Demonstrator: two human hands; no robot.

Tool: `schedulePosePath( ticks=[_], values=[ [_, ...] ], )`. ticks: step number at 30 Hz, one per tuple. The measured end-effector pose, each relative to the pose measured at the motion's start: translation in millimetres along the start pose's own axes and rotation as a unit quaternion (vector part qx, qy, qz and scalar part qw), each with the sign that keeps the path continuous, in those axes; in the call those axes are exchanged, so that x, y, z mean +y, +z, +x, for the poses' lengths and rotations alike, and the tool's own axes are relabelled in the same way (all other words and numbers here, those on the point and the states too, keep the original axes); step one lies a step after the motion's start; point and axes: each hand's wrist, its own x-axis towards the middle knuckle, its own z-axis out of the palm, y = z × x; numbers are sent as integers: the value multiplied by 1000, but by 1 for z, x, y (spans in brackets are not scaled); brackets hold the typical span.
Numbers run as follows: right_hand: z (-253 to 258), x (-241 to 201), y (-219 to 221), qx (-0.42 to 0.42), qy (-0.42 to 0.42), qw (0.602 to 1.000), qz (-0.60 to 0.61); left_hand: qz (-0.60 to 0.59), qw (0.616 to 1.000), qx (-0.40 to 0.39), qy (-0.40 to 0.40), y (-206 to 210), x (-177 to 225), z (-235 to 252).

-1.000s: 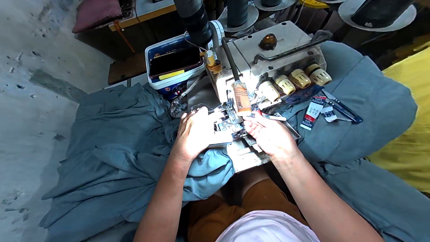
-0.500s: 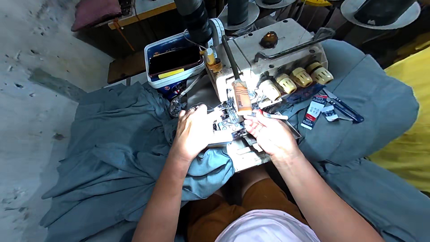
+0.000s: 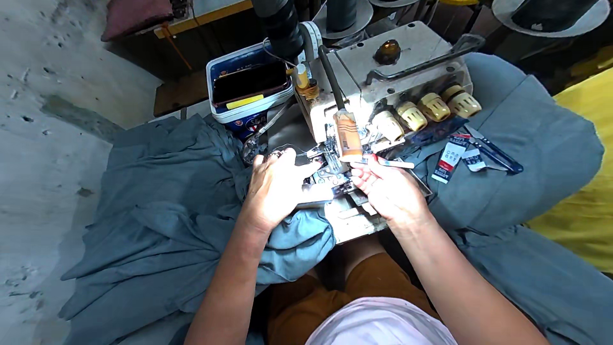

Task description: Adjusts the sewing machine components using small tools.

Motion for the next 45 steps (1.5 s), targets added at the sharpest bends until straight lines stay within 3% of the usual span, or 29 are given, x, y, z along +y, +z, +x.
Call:
schedulePosePath(
  ticks=[8, 27, 38, 45],
  values=[
    [1, -1, 1, 4, 17, 1000, -6, 22, 999, -40, 3, 3, 0, 4],
    [-1, 1, 2, 0, 10, 1000, -15, -19, 999, -23, 17, 7, -1, 5],
    [-3, 1, 4, -6, 10, 999, -32, -39, 997, -69, 3, -1, 5, 11],
    [-9, 10, 3, 15, -96, 995, -28, -58, 997, -47, 5, 1, 4, 9]
  ],
)
